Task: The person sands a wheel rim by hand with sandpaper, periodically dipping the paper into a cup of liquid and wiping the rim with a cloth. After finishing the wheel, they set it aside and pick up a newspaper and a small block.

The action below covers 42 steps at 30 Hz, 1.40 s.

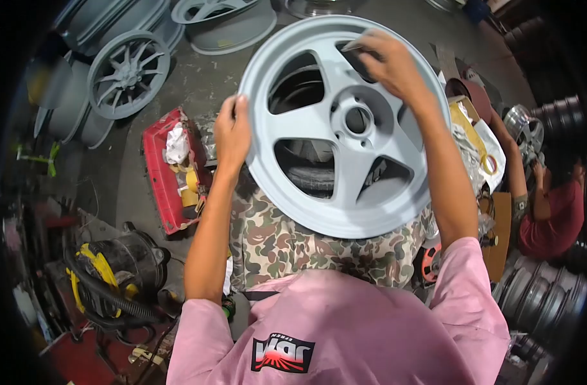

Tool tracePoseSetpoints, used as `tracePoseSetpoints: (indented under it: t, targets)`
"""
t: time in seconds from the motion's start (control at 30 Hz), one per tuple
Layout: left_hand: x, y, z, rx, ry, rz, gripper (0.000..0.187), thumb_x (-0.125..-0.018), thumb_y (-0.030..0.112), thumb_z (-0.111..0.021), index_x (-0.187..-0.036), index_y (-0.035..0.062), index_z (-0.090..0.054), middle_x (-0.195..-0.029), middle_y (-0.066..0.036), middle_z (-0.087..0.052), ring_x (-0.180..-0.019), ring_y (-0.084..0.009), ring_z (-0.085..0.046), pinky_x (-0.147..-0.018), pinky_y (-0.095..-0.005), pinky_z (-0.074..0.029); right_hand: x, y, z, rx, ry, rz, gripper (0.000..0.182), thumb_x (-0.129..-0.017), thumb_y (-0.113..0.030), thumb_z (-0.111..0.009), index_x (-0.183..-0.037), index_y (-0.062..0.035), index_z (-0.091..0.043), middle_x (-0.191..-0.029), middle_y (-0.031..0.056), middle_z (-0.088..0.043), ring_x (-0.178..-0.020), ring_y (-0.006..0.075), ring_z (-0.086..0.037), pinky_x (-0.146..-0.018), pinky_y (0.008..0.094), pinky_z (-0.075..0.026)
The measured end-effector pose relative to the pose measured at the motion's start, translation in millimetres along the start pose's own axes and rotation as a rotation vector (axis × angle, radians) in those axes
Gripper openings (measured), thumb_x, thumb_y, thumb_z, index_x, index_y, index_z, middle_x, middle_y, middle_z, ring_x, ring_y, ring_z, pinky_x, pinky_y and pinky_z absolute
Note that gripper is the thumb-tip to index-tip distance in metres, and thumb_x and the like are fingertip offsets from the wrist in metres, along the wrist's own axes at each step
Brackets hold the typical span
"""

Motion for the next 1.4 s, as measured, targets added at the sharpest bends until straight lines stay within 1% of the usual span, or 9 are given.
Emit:
tracePoseSetpoints:
  t: [0.1,0.17,0.37,0.57,0.7,0.83,0.97,1.13,1.4]
  targets:
    - [56.0,1.8,25.5,-0.190,-0.088,0.250,0.045,-0.108,0.036,-0.054,-0.117,-0.0053,-0.069,-0.093,-0.019,-0.072,-0.089,-0.0220,-0.066,-0.086,-0.0385,-0.051,55.4,22.9,66.0,0.080,0.112,-0.225,0.020,-0.093,-0.009,-0.066,-0.110,-0.0038,-0.075,-0.100,0.0133,-0.071,-0.095,0.0294,-0.068,-0.090,0.0369,-0.052]
    - [85.5,0.6,14.5,-0.022,-0.111,0.166,0.044,-0.107,0.036,-0.056,-0.115,-0.0052,-0.069,-0.089,-0.017,-0.072,-0.082,-0.0218,-0.065,-0.081,-0.0393,-0.051,102.8,43.2,95.9,-0.030,0.203,-0.324,0.021,-0.096,-0.011,-0.066,-0.113,-0.0026,-0.075,-0.101,0.0125,-0.072,-0.094,0.0232,-0.068,-0.089,0.0331,-0.051]
    - [-7.4,-51.3,10.8,-0.273,-0.092,0.045,0.047,-0.103,0.037,-0.062,-0.098,-0.0088,-0.070,-0.082,-0.023,-0.071,-0.075,-0.0232,-0.065,-0.075,-0.0421,-0.051,225.6,13.6,147.1,0.113,0.328,-0.590,0.023,-0.099,-0.015,-0.067,-0.113,0.0008,-0.074,-0.097,0.0072,-0.071,-0.090,0.0183,-0.064,-0.084,0.0302,-0.049]
    - [-109.2,-36.9,-6.5,-0.391,-0.170,0.030,0.057,-0.094,0.052,-0.065,-0.089,-0.0049,-0.071,-0.089,-0.028,-0.073,-0.091,-0.0477,-0.070,-0.081,-0.0511,-0.052,295.3,7.2,128.3,-0.004,0.427,-0.870,0.019,-0.098,-0.015,-0.071,-0.107,0.0026,-0.071,-0.097,0.0034,-0.065,-0.087,0.0094,-0.058,-0.078,0.0276,-0.048]
    - [-100.7,-11.1,1.1,-0.649,-0.155,0.011,0.046,-0.094,0.044,-0.068,-0.099,-0.0017,-0.070,-0.099,-0.026,-0.072,-0.097,-0.0464,-0.069,-0.087,-0.0544,-0.052,294.2,-13.5,90.3,-0.178,0.597,-0.823,0.013,-0.096,-0.011,-0.074,-0.096,-0.0016,-0.065,-0.085,-0.0007,-0.060,-0.076,0.0049,-0.052,-0.068,0.0217,-0.045]
    - [-66.3,19.9,0.9,-0.617,0.236,-0.536,0.017,-0.091,0.017,-0.073,-0.099,0.0030,-0.067,-0.100,-0.018,-0.066,-0.100,-0.0385,-0.063,-0.090,-0.0494,-0.050,294.5,-34.7,78.9,-0.120,0.442,-0.855,0.011,-0.096,-0.010,-0.072,-0.096,-0.0020,-0.065,-0.075,-0.0050,-0.055,-0.067,0.0053,-0.049,-0.062,0.0231,-0.042]
    - [18.4,62.8,-10.8,-0.247,-0.416,-0.724,0.015,-0.091,0.009,-0.073,-0.104,0.0017,-0.070,-0.105,-0.015,-0.069,-0.101,-0.0350,-0.067,-0.090,-0.0451,-0.053,314.8,-37.5,66.5,-0.031,0.461,-0.842,0.012,-0.099,-0.010,-0.068,-0.099,0.0007,-0.062,-0.079,0.0003,-0.060,-0.069,0.0066,-0.051,-0.062,0.0243,-0.043]
    - [96.0,98.7,-56.8,-0.233,-0.570,-0.867,0.024,-0.096,0.025,-0.072,-0.103,0.0021,-0.070,-0.105,-0.015,-0.071,-0.099,-0.0335,-0.070,-0.087,-0.0421,-0.056,332.4,-39.6,46.3,-0.258,0.515,-0.941,0.016,-0.105,-0.012,-0.061,-0.111,0.0008,-0.054,-0.090,0.0075,-0.066,-0.075,0.0093,-0.059,-0.059,0.0279,-0.055]
    - [92.2,140.0,-155.6,-0.536,-1.103,-0.290,0.052,-0.092,0.046,-0.074,-0.104,-0.0043,-0.067,-0.100,-0.024,-0.071,-0.094,-0.0400,-0.073,-0.079,-0.0486,-0.059,339.5,-49.2,46.2,-0.169,0.374,-0.931,0.018,-0.103,-0.014,-0.065,-0.109,0.0015,-0.059,-0.093,0.0095,-0.066,-0.079,0.0123,-0.063,-0.065,0.0303,-0.059]
Point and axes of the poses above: each hand's wrist, its own x-axis away from the middle knuckle, its own z-axis out of the back of the hand, y = z × x, the point moved 1 cm from there along -x, towards the middle knuckle
